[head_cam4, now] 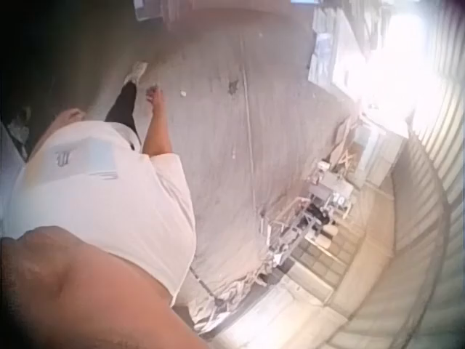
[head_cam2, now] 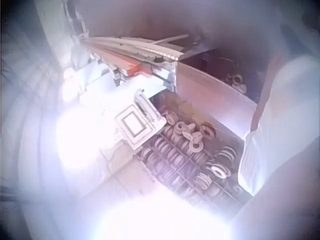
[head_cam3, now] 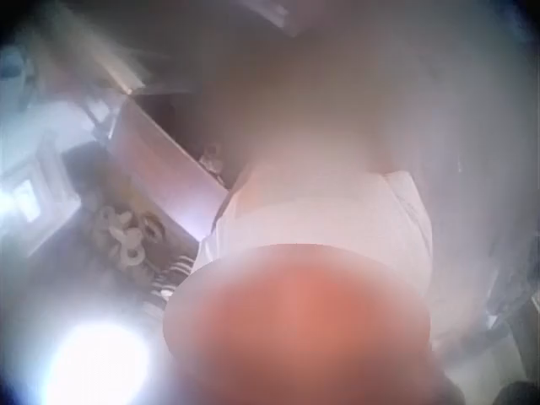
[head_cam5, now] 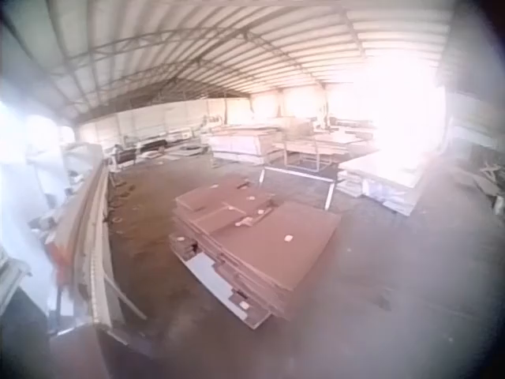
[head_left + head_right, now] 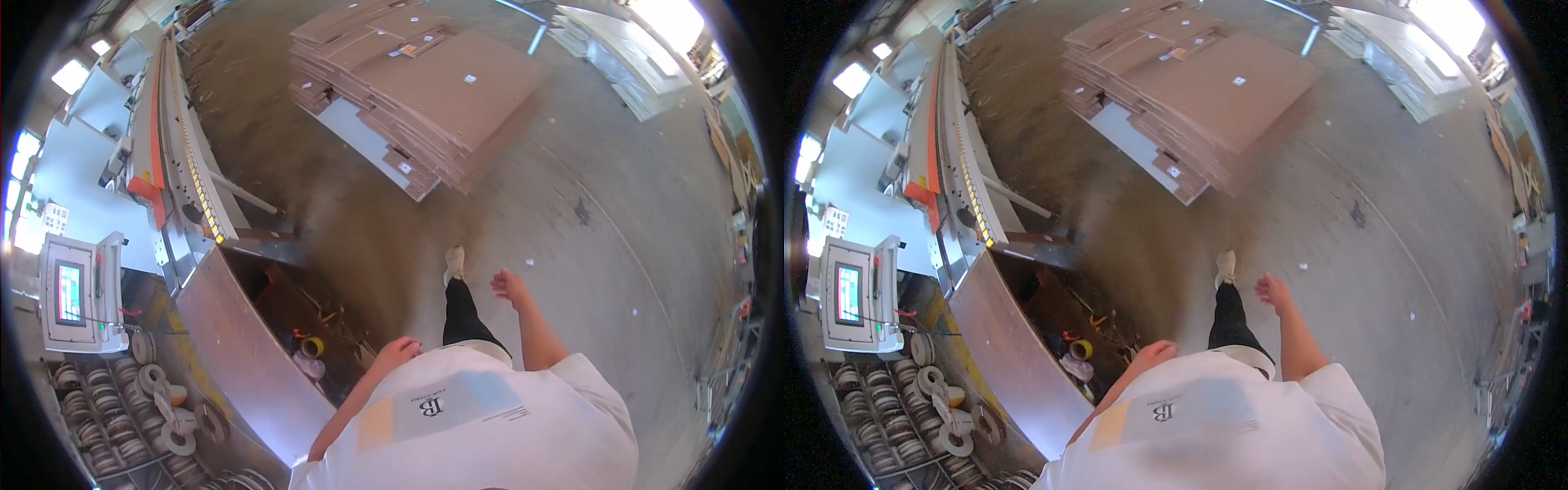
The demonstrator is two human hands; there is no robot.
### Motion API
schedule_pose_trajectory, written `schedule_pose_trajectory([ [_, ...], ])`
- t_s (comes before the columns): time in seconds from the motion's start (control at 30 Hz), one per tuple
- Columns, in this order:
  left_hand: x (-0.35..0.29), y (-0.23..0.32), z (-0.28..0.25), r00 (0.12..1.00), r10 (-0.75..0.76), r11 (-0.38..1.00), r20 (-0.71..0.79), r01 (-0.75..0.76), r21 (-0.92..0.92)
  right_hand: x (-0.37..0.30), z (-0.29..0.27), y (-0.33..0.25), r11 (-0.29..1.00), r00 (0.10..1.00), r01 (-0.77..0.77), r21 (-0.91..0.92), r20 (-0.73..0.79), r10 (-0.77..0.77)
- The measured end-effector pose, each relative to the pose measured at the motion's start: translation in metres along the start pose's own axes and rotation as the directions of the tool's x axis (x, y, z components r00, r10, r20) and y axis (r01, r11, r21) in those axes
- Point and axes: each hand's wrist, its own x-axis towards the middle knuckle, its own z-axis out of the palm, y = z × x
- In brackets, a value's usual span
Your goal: The person picks up wooden boards from a stack and feeds them one by one into an edge banding machine.
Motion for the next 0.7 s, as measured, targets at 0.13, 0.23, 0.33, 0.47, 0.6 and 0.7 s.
schedule_pose_trajectory([
  [0.13, 0.004, -0.019, -0.026, 0.919, -0.309, 0.95, -0.246, 0.308, -0.041, 0.099, 0.05, -0.076, 0.985, 0.996, 0.063, 0.163, 0.053, -0.072],
  [0.23, 0.066, -0.008, -0.055, 0.81, -0.515, 0.846, -0.281, 0.429, -0.316, 0.213, 0.067, -0.155, 0.952, 0.997, 0.063, 0.3, 0.015, -0.07],
  [0.33, 0.122, 0.015, -0.073, 0.842, -0.493, 0.849, -0.22, 0.409, -0.335, 0.295, 0.075, -0.209, 0.936, 0.997, 0.045, 0.35, -0.073, -0.02],
  [0.47, 0.227, 0.082, -0.114, 0.855, -0.483, 0.868, -0.19, 0.44, -0.228, 0.338, 0.084, -0.247, 0.926, 0.981, -0.099, 0.364, -0.119, 0.152],
  [0.6, 0.359, 0.099, -0.148, 0.895, -0.421, 0.848, -0.151, 0.329, -0.416, 0.327, 0.083, -0.234, 0.922, 0.993, -0.021, 0.388, -0.1, 0.064],
  [0.7, 0.442, 0.123, -0.162, 0.876, -0.427, 0.84, -0.224, 0.293, -0.456, 0.301, 0.092, -0.215, 0.948, 0.998, -0.05, 0.313, -0.01, 0.056],
])
